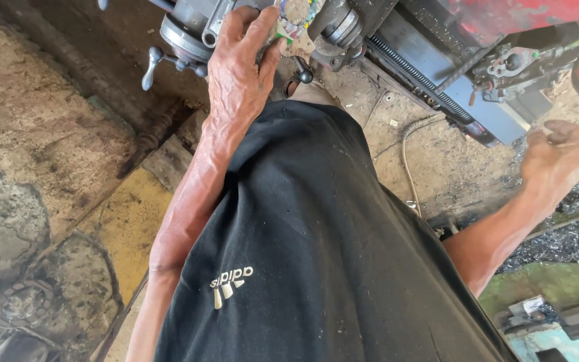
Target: Cutting a gasket from a template using scissors and applying sealant to a gasket on a lathe component.
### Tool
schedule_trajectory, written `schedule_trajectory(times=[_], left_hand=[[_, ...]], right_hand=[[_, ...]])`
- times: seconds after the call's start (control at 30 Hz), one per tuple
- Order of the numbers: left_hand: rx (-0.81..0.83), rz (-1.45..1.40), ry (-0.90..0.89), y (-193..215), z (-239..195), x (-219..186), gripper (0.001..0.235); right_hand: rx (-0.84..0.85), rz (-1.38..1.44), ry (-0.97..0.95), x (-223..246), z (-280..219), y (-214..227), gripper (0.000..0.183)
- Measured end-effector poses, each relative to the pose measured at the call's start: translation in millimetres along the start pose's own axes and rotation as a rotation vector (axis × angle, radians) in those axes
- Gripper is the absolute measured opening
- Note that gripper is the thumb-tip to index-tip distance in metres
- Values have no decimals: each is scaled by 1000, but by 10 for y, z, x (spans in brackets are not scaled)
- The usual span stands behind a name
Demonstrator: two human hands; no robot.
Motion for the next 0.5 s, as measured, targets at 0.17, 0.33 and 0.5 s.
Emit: schedule_trajectory(times=[0.17,0.33,0.5], left_hand=[[-40,28,-4,146,123,-47,37],[22,-187,84,362,158,-80,32],[60,-49,-35,384,178,73,17]], right_hand=[[20,441,612,1343,-579,148,40],[5,438,837,2606,-577,-256,44],[13,518,922,3283,-481,-504,19]])
Point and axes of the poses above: each hand's wrist, its own z-axis towards the middle knuckle, its own y-axis out of the back of the hand, x = y × z, the point moved 1 cm from there along z, towards the middle knuckle, and after that the axes turned 10 degrees about x, right-handed, at the moved point
